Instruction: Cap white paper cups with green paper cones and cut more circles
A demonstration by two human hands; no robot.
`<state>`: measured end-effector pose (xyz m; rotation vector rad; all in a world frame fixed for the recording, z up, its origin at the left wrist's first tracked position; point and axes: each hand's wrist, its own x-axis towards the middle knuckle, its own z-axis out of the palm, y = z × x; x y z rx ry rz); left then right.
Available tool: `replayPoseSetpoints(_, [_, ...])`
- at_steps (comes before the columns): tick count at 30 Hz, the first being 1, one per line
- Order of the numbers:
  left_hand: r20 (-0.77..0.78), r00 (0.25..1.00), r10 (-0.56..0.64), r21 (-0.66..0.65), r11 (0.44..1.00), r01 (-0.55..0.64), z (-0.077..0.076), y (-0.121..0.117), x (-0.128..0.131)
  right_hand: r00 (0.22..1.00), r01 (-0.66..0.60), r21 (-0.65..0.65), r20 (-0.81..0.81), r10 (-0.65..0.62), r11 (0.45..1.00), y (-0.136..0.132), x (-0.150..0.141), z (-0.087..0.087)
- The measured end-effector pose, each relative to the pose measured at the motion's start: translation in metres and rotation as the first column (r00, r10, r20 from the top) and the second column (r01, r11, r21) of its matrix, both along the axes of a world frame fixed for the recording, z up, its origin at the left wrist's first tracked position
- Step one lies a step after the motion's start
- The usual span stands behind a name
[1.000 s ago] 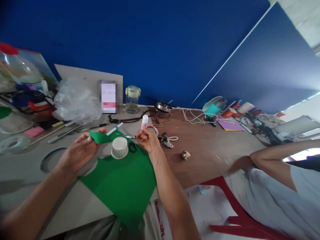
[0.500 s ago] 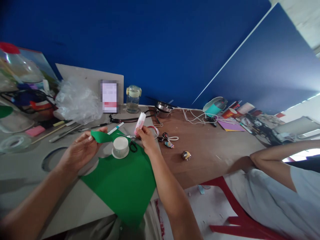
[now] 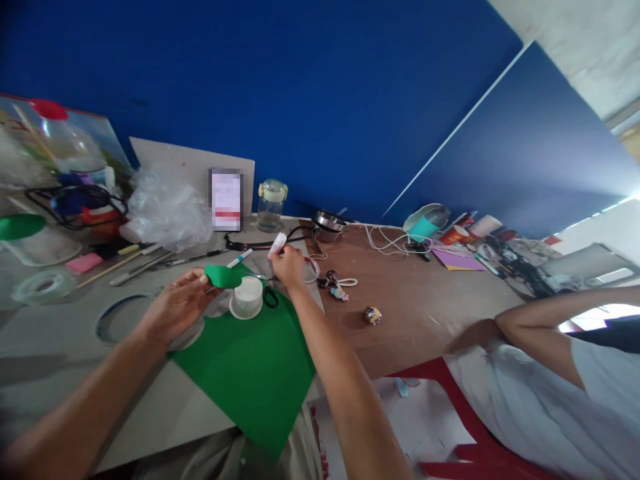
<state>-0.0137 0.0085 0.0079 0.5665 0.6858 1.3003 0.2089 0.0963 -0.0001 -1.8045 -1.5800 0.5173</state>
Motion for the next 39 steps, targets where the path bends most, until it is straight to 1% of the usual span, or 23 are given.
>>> replayPoseSetpoints(3, [0.002, 1.000, 0.012, -0.035, 0.999, -0.012, -0.0015, 0.0012, -0.0012, 0.987, 0.009, -0.016, 0.161, -0.006, 1.000, 0.0059, -0.0053, -0.0045])
replayPoseSetpoints(4, [-0.008, 1.000, 0.010, -0.039, 0.999, -0.010, -0.0020, 0.0015, -0.0014, 0.983, 0.009, -0.020, 0.186, -0.005, 1.000, 0.0064, -0.0062, -0.0057])
replayPoseSetpoints(7, [-0.031, 0.999, 0.009, -0.049, 0.999, -0.010, -0.0044, 0.0021, -0.0011, 0.976, 0.012, -0.027, 0.218, -0.005, 1.000, 0.0054, -0.0065, -0.0070])
replayPoseSetpoints(12, [-0.015, 1.000, 0.026, -0.075, 0.997, -0.027, -0.0070, 0.0028, -0.0002, 0.958, 0.002, -0.045, 0.285, 0.011, 0.999, 0.0043, -0.0048, -0.0047])
replayPoseSetpoints(16, [-0.014, 0.999, 0.046, -0.075, 0.996, -0.047, -0.0055, 0.0039, -0.0025, 0.949, -0.009, -0.049, 0.314, 0.024, 0.999, 0.0052, -0.0041, -0.0047])
replayPoseSetpoints(20, [0.037, 0.997, 0.063, -0.076, 0.995, -0.060, -0.0043, 0.0050, -0.0053, 0.937, -0.010, -0.053, 0.350, 0.028, 0.999, 0.0046, -0.0037, -0.0061])
replayPoseSetpoints(26, [0.078, 0.994, 0.081, -0.116, 0.991, -0.072, -0.0009, 0.0045, -0.0053, 0.913, 0.001, -0.083, 0.407, 0.033, 0.997, 0.0050, -0.0048, -0.0053])
replayPoseSetpoints(31, [0.097, 0.990, 0.104, -0.137, 0.986, -0.090, 0.0020, 0.0042, -0.0049, 0.912, 0.002, -0.081, 0.410, 0.031, 0.997, 0.0064, -0.0046, -0.0057])
replayPoseSetpoints(36, [0.108, 0.988, 0.107, -0.130, 0.987, -0.093, 0.0002, 0.0051, -0.0053, 0.922, -0.008, -0.060, 0.385, 0.030, 0.998, 0.0049, -0.0029, -0.0080])
replayPoseSetpoints(39, [0.106, 0.988, 0.108, -0.121, 0.988, -0.095, -0.0010, 0.0055, -0.0057, 0.927, -0.013, -0.044, 0.374, 0.029, 0.999, 0.0018, -0.0019, -0.0064])
